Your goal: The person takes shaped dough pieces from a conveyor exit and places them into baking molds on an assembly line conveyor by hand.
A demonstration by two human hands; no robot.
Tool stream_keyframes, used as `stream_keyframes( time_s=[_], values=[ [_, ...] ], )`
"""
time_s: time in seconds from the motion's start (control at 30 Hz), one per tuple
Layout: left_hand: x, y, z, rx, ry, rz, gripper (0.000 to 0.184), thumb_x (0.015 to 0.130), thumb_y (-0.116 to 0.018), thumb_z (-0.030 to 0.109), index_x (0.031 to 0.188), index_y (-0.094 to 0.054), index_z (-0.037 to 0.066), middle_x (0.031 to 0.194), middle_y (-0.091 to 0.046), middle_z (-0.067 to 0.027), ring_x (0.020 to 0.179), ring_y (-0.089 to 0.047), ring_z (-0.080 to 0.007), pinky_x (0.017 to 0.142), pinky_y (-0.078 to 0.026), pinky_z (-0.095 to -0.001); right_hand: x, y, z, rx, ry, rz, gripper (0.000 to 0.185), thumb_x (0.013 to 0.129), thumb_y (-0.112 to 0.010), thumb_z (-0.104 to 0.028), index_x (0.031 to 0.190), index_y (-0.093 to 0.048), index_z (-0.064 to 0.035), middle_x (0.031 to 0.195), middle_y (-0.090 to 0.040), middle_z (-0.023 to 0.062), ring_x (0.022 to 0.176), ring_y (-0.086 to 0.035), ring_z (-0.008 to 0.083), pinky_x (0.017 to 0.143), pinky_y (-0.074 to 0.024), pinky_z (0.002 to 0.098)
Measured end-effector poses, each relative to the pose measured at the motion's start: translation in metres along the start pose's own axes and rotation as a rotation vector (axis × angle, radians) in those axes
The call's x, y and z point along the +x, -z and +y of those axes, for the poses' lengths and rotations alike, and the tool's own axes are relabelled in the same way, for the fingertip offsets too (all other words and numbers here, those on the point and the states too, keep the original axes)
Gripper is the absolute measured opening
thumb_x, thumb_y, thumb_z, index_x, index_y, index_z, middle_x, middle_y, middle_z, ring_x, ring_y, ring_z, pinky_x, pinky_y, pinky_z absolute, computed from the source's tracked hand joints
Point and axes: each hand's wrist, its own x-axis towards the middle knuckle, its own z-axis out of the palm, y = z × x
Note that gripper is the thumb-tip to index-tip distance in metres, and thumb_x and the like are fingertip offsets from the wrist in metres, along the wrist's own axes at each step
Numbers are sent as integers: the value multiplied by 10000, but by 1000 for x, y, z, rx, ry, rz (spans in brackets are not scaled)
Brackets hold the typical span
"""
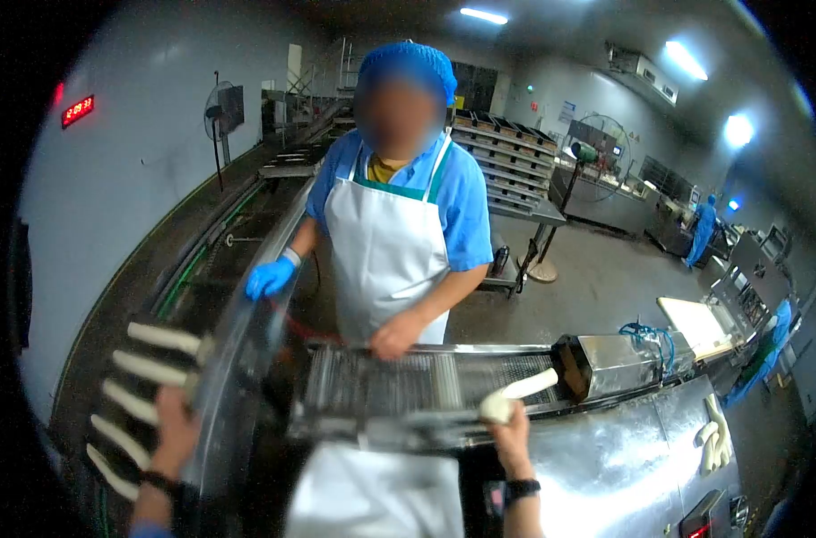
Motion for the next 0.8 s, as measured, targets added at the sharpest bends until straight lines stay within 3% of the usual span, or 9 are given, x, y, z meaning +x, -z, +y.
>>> stream_keyframes(
  time_s=[0.07,0.1,0.2,0.27,0.33,0.5,0.53,0.67,0.8],
  values=[
    [-17,-12,15,30,-205,-44,462,743,-717,101,1144,-504,17,1312,-426,-224,1241,-395,-417,1067,-315,-474,-30,76,-1,355,-75,3,426,699,-728,57,1070,-576,-88,1050,-597,58,956,-595,190,877,-498,380],
    [-122,52,42,87,-228,-70,450,755,-710,118,1149,-514,24,1328,-425,-213,1257,-389,-412,1077,-310,-472,-124,149,-39,508,-106,142,405,736,-715,36,1095,-564,-76,1058,-595,76,975,-590,195,866,-503,365],
    [-123,29,53,88,-279,-310,447,769,-697,139,1168,-532,24,1373,-411,-187,1309,-354,-390,1108,-290,-456,-160,232,-15,908,-242,613,335,833,-696,-85,1132,-551,-43,1072,-590,117,1038,-565,220,853,-509,331],
    [-133,28,58,112,-255,-360,445,773,-693,143,1178,-547,30,1410,-395,-178,1356,-313,-363,1131,-274,-436,-198,301,46,-806,220,527,338,877,-673,-184,1139,-543,-14,1070,-592,128,992,-577,250,829,-527,324],
    [-130,23,61,314,-383,-331,424,765,-690,139,1157,-572,30,1419,-391,-185,1372,-295,-352,1132,-274,-432,-213,307,43,746,-104,850,329,898,-650,-228,1115,-543,-6,1058,-599,135,916,-605,247,788,-553,311],
    [-120,14,70,128,-264,-229,390,746,-676,128,1112,-589,25,1424,-388,-189,1377,-289,-354,1129,-279,-426,-225,298,73,127,17,1006,294,896,-604,-129,1157,-521,-22,1056,-589,79,945,-595,192,821,-495,300],
    [-117,13,70,113,-226,-224,386,739,-672,125,1101,-590,24,1425,-386,-191,1376,-292,-354,1126,-284,-421,-224,280,51,-203,-12,812,422,882,-591,-102,1265,-467,23,1275,-490,199,1150,-510,276,973,-441,383],
    [-108,2,48,30,-256,-177,373,733,-667,125,1081,-586,20,1414,-395,-203,1365,-309,-356,1107,-314,-419,-194,227,22,-1229,-247,272,751,839,-621,-436,1442,-351,-77,1521,-267,199,1437,-169,337,1154,-113,512],
    [-100,2,39,15,-245,-160,362,735,-660,123,1072,-586,16,1402,-402,-212,1352,-332,-358,1104,-316,-424,-155,179,-6,-1400,-309,164,816,869,-533,-522,1492,-235,-89,1561,-187,171,1452,-125,336,1150,-88,541]
  ],
)
